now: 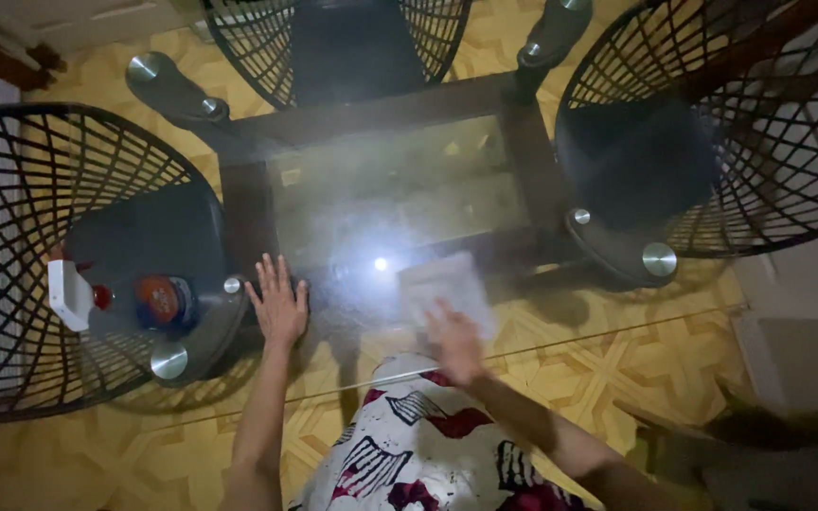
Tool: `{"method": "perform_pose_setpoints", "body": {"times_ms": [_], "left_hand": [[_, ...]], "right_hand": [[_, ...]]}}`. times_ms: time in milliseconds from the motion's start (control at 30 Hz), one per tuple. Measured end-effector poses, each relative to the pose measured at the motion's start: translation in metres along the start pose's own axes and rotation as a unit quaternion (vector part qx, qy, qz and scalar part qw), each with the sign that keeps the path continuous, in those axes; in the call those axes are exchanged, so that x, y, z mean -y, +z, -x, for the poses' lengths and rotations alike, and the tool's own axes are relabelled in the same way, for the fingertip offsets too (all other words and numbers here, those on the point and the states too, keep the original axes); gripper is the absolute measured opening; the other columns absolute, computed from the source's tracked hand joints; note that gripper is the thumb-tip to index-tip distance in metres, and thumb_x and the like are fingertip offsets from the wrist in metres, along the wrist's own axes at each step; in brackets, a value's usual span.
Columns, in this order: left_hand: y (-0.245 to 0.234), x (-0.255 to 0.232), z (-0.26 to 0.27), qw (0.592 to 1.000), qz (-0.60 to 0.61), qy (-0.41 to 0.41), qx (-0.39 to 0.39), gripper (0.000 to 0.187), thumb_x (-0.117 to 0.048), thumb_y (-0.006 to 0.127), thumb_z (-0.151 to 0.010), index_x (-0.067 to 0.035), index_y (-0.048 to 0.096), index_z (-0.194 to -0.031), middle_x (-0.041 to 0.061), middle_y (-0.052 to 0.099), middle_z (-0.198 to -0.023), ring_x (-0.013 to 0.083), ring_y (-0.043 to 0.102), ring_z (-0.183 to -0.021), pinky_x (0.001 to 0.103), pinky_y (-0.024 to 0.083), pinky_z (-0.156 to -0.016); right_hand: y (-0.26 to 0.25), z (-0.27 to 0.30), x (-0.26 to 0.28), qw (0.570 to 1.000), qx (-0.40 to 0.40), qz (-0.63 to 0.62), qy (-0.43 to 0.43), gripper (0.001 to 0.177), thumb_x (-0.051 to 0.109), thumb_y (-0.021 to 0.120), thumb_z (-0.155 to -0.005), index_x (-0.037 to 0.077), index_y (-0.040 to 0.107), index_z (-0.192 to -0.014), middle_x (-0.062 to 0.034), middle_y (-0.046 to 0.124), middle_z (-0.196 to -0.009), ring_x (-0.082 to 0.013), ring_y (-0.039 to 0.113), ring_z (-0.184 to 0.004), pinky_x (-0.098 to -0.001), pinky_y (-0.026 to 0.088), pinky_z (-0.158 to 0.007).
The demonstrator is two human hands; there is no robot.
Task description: Wiping the surface of a glass dining table with a white cloth
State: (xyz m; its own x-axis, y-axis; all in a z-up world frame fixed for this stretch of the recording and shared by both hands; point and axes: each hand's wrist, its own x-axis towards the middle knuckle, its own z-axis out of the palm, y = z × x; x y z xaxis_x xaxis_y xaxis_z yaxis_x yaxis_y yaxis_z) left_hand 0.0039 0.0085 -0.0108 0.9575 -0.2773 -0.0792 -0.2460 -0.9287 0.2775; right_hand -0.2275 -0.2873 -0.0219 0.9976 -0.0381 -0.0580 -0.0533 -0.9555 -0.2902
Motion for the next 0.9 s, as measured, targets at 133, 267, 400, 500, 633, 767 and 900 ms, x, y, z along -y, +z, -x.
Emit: {"method": "perform_pose_setpoints", "body": {"times_ms": [133, 267, 400, 500, 633, 767, 900], "left_hand": [[-0.009, -0.006, 0.002, 1.000, -0.004, -0.006, 0.003, 0.068, -0.045, 0.040, -0.105, -0.016, 0.023, -0.165, 0.013, 0.013, -0.173, 0.0337, 0.016, -0.158, 0.065, 0.008, -0.124], [-0.006, -0.004, 0.001, 1.000, -0.016, 0.004, -0.004, 0.071, -0.045, 0.042, -0.103, -0.014, 0.025, -0.164, 0.016, 0.016, -0.172, 0.0359, 0.019, -0.157, 0.066, 0.013, -0.123], [-0.008, -0.005, 0.003, 1.000, 0.007, 0.006, -0.012, 0.067, -0.044, 0.039, -0.106, -0.017, 0.022, -0.165, 0.013, 0.013, -0.172, 0.0348, 0.016, -0.157, 0.065, 0.009, -0.123], [-0.006, -0.005, 0.000, 1.000, -0.012, 0.005, -0.008, 0.069, -0.045, 0.040, -0.105, -0.016, 0.023, -0.165, 0.014, 0.013, -0.172, 0.0349, 0.016, -0.157, 0.066, 0.011, -0.123], [-0.002, -0.003, 0.000, 1.000, -0.019, -0.003, -0.002, 0.070, -0.045, 0.040, -0.104, -0.017, 0.021, -0.165, 0.013, 0.012, -0.173, 0.0339, 0.016, -0.158, 0.065, 0.010, -0.124], [0.003, 0.002, -0.001, 1.000, -0.023, -0.003, -0.002, 0.069, -0.045, 0.038, -0.105, -0.018, 0.020, -0.165, 0.011, 0.010, -0.173, 0.0333, 0.014, -0.158, 0.064, 0.009, -0.125], [0.003, 0.004, -0.003, 1.000, -0.020, -0.006, 0.007, 0.068, -0.045, 0.036, -0.106, -0.017, 0.019, -0.165, 0.012, 0.009, -0.173, 0.0335, 0.013, -0.158, 0.065, 0.007, -0.124]], "right_hand": [[0.001, 0.066, -0.167, 0.990, -0.028, 0.088, 0.106, 0.059, 0.016, 0.057, -0.092, 0.021, 0.053, -0.150, -0.0141, 0.049, -0.151, -0.0324, 0.056, -0.118, -0.0451, 0.042, -0.098], [-0.051, 0.104, -0.298, 0.934, -0.111, 0.291, 0.178, 0.067, 0.021, 0.056, -0.091, 0.021, 0.048, -0.158, -0.0124, 0.048, -0.163, -0.0294, 0.051, -0.139, -0.0446, 0.042, -0.094], [-0.037, 0.084, -0.401, 0.882, -0.174, 0.048, 0.435, 0.064, 0.033, 0.054, -0.107, 0.038, 0.029, -0.166, -0.0122, 0.020, -0.167, -0.0593, 0.029, -0.139, -0.0754, 0.030, -0.101], [-0.008, 0.028, -0.398, 0.859, -0.157, 0.081, 0.481, 0.072, 0.022, 0.063, -0.106, 0.015, 0.027, -0.167, -0.0283, 0.012, -0.165, -0.0635, 0.025, -0.140, -0.0830, 0.019, -0.105], [0.039, -0.060, -0.281, 0.907, -0.137, 0.168, 0.360, 0.071, 0.017, 0.065, -0.099, 0.008, 0.036, -0.163, -0.0326, 0.030, -0.158, -0.0579, 0.036, -0.138, -0.0718, 0.023, -0.106], [0.011, -0.104, -0.102, 0.978, -0.108, -0.109, 0.142, 0.040, 0.009, 0.038, -0.101, -0.001, 0.068, -0.127, -0.0298, 0.061, -0.120, -0.0385, 0.059, -0.088, -0.0456, 0.043, -0.084], [0.046, -0.078, -0.045, 0.990, -0.089, -0.009, -0.112, 0.056, 0.028, 0.039, -0.100, 0.021, 0.044, -0.155, -0.0180, 0.038, -0.161, -0.0354, 0.057, -0.106, -0.0507, 0.047, -0.085]]}}
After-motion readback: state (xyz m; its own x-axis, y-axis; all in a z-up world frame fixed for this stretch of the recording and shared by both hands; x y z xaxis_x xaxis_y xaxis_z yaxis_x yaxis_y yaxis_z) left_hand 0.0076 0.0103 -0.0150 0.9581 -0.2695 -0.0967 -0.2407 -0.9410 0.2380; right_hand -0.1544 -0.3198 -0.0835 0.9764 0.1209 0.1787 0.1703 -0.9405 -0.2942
